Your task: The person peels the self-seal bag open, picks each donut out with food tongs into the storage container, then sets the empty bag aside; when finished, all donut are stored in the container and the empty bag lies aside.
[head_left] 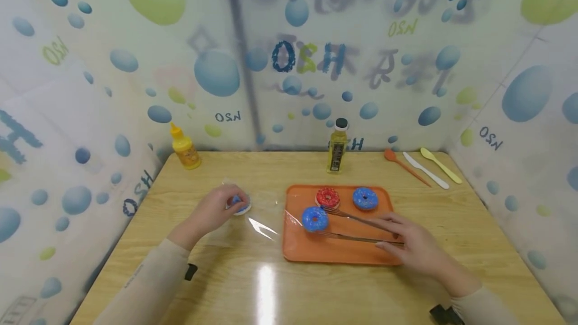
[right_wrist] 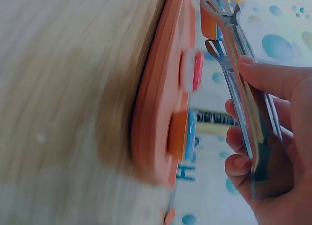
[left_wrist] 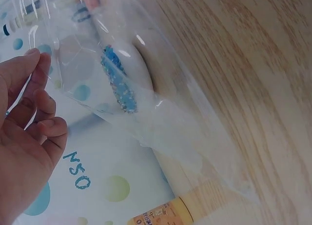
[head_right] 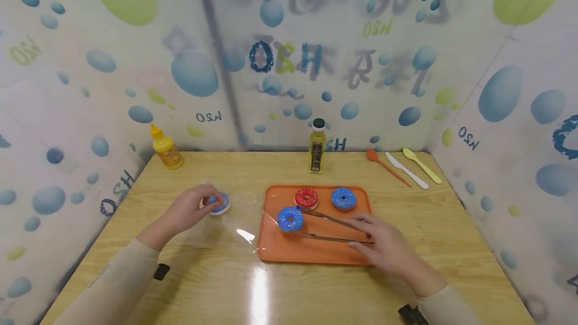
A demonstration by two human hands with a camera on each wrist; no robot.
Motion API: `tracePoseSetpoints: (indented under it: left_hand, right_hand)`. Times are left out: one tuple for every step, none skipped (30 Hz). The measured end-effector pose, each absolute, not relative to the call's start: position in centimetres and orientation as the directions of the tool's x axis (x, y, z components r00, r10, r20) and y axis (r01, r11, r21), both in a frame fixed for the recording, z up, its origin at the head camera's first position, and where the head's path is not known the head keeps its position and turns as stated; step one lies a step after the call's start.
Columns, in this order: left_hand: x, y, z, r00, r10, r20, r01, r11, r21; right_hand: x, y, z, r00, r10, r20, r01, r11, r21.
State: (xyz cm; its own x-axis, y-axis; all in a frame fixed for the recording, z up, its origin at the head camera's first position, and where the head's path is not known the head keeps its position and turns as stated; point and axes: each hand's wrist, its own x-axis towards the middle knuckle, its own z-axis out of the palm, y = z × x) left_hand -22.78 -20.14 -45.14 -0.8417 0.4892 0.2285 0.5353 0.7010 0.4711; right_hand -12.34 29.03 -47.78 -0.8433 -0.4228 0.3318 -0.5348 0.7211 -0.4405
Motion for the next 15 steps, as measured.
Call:
tracePoseSetpoints:
  left_hand:
    - [-22.8, -20.1, -45.2, -0.841, 0.490, 0.228, 0.536, 0.701, 0.469]
    - [-22.7, -20.1, -45.1, -0.841, 0.491, 0.226, 0.536, 0.702, 0.469]
    - [-22.7, -20.1, -45.1, -0.841, 0.492, 0.225, 0.537, 0.703, 0.467]
    - [-22.7, -20.1, -45.1, -0.842, 0.492, 0.222, 0.535, 0.705, 0.466]
    - [-22.7, -20.0, -45.1, -0.843, 0.492, 0.219, 0.533, 0.705, 0.467]
    - [-22.6, -20.0, -45.1, -0.843, 0.493, 0.216, 0.532, 0.705, 0.469]
    - [-22.6, -20.0, -45.1, -0.843, 0.492, 0.215, 0.531, 0.705, 0.470]
    - [-22.6, -20.0, -45.0, -0.844, 0.492, 0.214, 0.530, 0.704, 0.472]
    - [-22.6, -20.0, -45.0, -0.844, 0.491, 0.215, 0.530, 0.704, 0.473]
    - [-22.5, -20.0, -45.0, -0.845, 0.491, 0.214, 0.529, 0.703, 0.476]
    - [-22.6, -20.0, -45.0, -0.844, 0.492, 0.215, 0.530, 0.700, 0.479]
    - [-22.6, -20.1, -45.0, -0.843, 0.493, 0.216, 0.532, 0.698, 0.480]
    - [-22.6, -20.1, -45.1, -0.842, 0.494, 0.218, 0.533, 0.698, 0.478]
    - [-22.7, -20.1, -45.1, -0.841, 0.495, 0.220, 0.535, 0.697, 0.477]
    - [-22.7, -20.1, -45.1, -0.840, 0.496, 0.219, 0.536, 0.697, 0.476]
  right_hand:
    - [-12.1, 29.5, -47.8, -0.842, -0.415, 0.345, -0.535, 0.724, -0.436]
    - [-11.8, 30.0, -47.8, -0.840, -0.410, 0.356, -0.537, 0.725, -0.432]
    - [-11.6, 30.6, -47.8, -0.839, -0.405, 0.363, -0.536, 0.729, -0.425]
    - [-11.3, 31.1, -47.8, -0.838, -0.401, 0.371, -0.537, 0.730, -0.424]
    - [-11.0, 31.6, -47.8, -0.837, -0.398, 0.375, -0.537, 0.727, -0.427]
    - [-10.7, 32.1, -47.8, -0.840, -0.395, 0.372, -0.534, 0.721, -0.441]
    - [-10.4, 32.6, -47.9, -0.846, -0.390, 0.363, -0.526, 0.722, -0.450]
    - [-10.1, 33.0, -47.9, -0.851, -0.389, 0.353, -0.519, 0.723, -0.456]
    - [-9.9, 33.5, -47.9, -0.857, -0.385, 0.343, -0.510, 0.726, -0.461]
    - [-9.6, 33.9, -48.0, -0.860, -0.381, 0.339, -0.505, 0.727, -0.465]
    - [-9.5, 34.3, -48.0, -0.861, -0.377, 0.340, -0.503, 0.730, -0.463]
    - [-9.3, 34.7, -48.0, -0.861, -0.376, 0.343, -0.502, 0.734, -0.457]
    - [-9.2, 35.0, -48.0, -0.860, -0.374, 0.348, -0.503, 0.735, -0.455]
    - [-9.0, 35.4, -47.9, -0.858, -0.371, 0.355, -0.504, 0.738, -0.448]
    - [-8.9, 35.7, -47.9, -0.852, -0.371, 0.368, -0.512, 0.734, -0.447]
